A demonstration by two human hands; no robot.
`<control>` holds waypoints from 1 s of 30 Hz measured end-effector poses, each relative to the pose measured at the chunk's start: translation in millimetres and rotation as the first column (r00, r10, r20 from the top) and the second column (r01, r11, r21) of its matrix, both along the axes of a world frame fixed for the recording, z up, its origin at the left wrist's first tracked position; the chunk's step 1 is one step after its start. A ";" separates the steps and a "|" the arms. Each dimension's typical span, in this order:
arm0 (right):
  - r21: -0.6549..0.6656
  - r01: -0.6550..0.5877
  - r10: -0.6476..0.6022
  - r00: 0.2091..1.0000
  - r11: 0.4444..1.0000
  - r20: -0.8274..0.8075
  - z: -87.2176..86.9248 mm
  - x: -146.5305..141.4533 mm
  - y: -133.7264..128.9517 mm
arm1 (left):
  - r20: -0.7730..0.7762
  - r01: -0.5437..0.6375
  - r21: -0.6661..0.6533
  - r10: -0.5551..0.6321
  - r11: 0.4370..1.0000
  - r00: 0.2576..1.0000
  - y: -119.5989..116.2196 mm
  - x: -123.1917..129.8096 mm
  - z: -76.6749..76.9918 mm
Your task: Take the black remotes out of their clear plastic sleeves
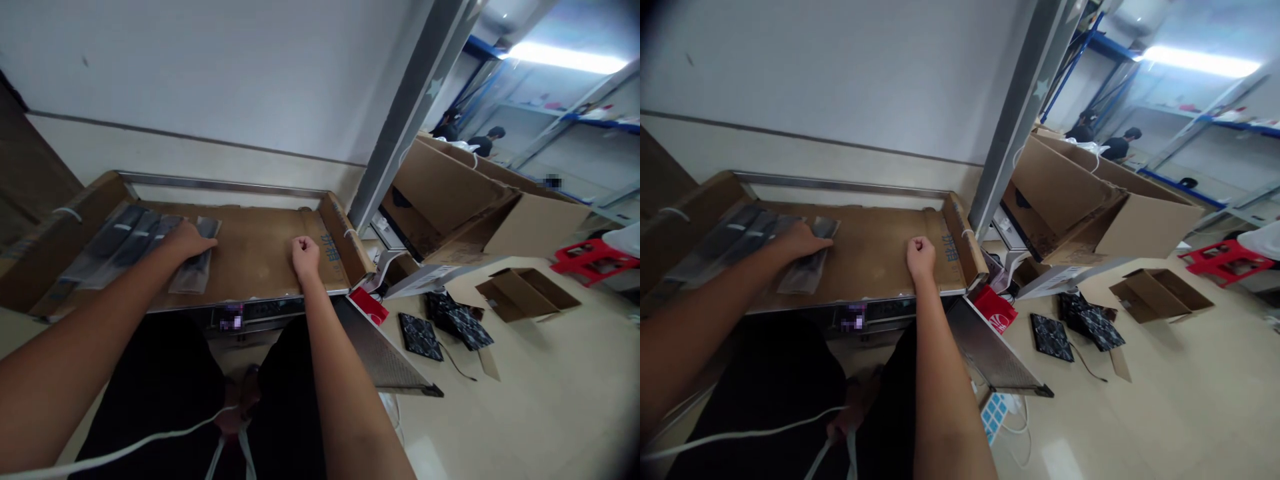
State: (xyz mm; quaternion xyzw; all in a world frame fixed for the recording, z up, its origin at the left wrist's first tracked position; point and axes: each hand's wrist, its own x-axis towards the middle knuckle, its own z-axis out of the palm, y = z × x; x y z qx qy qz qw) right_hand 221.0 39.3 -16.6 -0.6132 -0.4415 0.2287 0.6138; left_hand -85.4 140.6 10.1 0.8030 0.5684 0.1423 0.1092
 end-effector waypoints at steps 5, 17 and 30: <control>-0.004 0.008 -0.008 1.000 1.000 -0.003 1.8 -1.0 -1.2 | -0.210 -0.262 -0.237 0.214 0.936 0.954 -18.9 19.1 31.2; -0.079 -0.240 0.218 0.951 0.967 -0.221 11.7 -6.0 -7.4 | 0.767 0.008 -0.431 0.362 0.902 0.530 -63.9 66.2 41.4; -0.174 -0.586 0.540 0.804 0.792 -0.249 23.5 -7.1 -28.6 | 0.922 -0.079 -0.189 0.205 0.979 0.327 -70.0 148.0 60.7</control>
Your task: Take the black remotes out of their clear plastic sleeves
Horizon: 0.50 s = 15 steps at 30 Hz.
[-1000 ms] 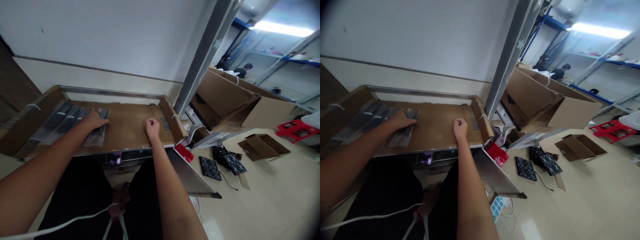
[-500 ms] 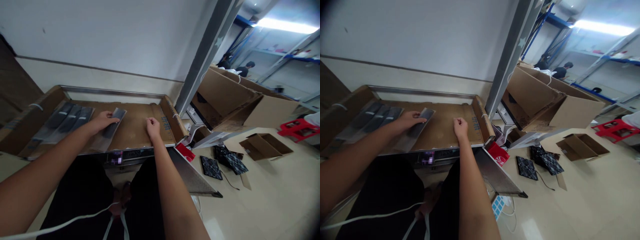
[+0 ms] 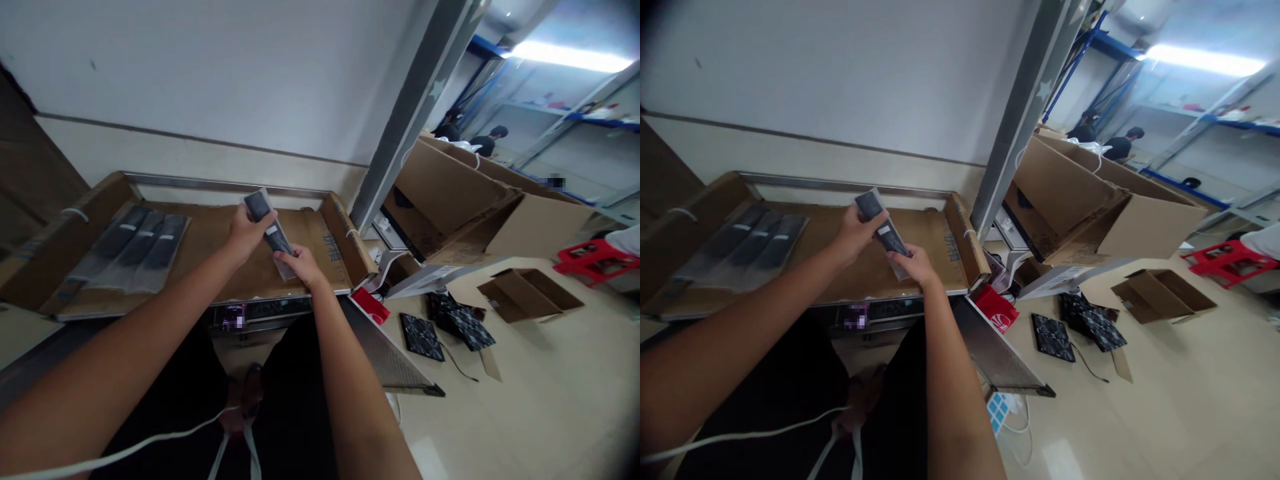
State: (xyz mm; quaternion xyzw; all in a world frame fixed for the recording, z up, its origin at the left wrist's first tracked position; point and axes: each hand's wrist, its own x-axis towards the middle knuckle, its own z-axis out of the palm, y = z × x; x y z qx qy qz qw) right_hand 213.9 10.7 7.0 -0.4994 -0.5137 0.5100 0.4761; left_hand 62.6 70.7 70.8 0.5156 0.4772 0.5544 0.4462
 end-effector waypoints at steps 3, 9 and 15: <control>-0.006 -0.021 0.021 0.998 1.000 -0.066 -1.9 1.5 1.4 | 0.065 0.042 -0.049 -0.039 0.998 0.997 4.1 -8.2 15.3; -0.005 -0.025 0.025 0.998 1.000 -0.056 -3.6 1.7 1.4 | -0.110 0.108 0.048 -0.102 0.993 0.989 10.7 -30.4 30.4; 0.048 -0.001 -0.001 0.999 0.999 0.036 -4.7 -0.2 2.7 | -0.563 0.079 0.344 0.139 0.935 0.814 12.3 -29.2 41.1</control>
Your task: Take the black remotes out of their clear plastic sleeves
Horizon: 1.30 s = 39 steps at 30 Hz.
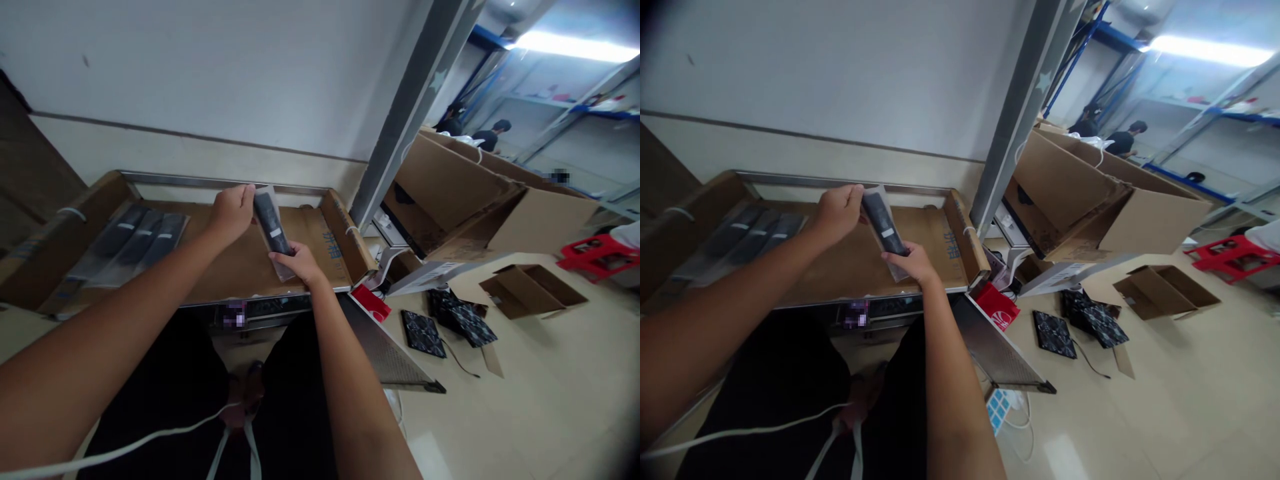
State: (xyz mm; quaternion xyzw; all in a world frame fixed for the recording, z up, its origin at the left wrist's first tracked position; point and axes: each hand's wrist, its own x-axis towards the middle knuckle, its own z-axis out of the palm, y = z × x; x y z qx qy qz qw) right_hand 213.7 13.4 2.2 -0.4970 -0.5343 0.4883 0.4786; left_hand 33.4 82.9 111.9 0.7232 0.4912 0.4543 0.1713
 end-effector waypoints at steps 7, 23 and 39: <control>0.110 0.063 -0.069 0.996 0.992 0.055 -3.8 0.3 2.1 | -0.058 0.071 0.114 -0.065 0.991 0.996 -17.1 15.7 35.9; 0.217 0.100 -0.132 0.982 0.971 0.139 -1.3 -0.5 -1.3 | 0.007 0.094 0.026 -0.094 0.995 0.996 -8.7 22.7 56.4; 0.209 0.100 -0.146 0.965 0.973 0.217 0.5 -1.0 -4.0 | -0.114 0.069 -0.023 -0.071 0.997 0.991 11.1 10.2 64.6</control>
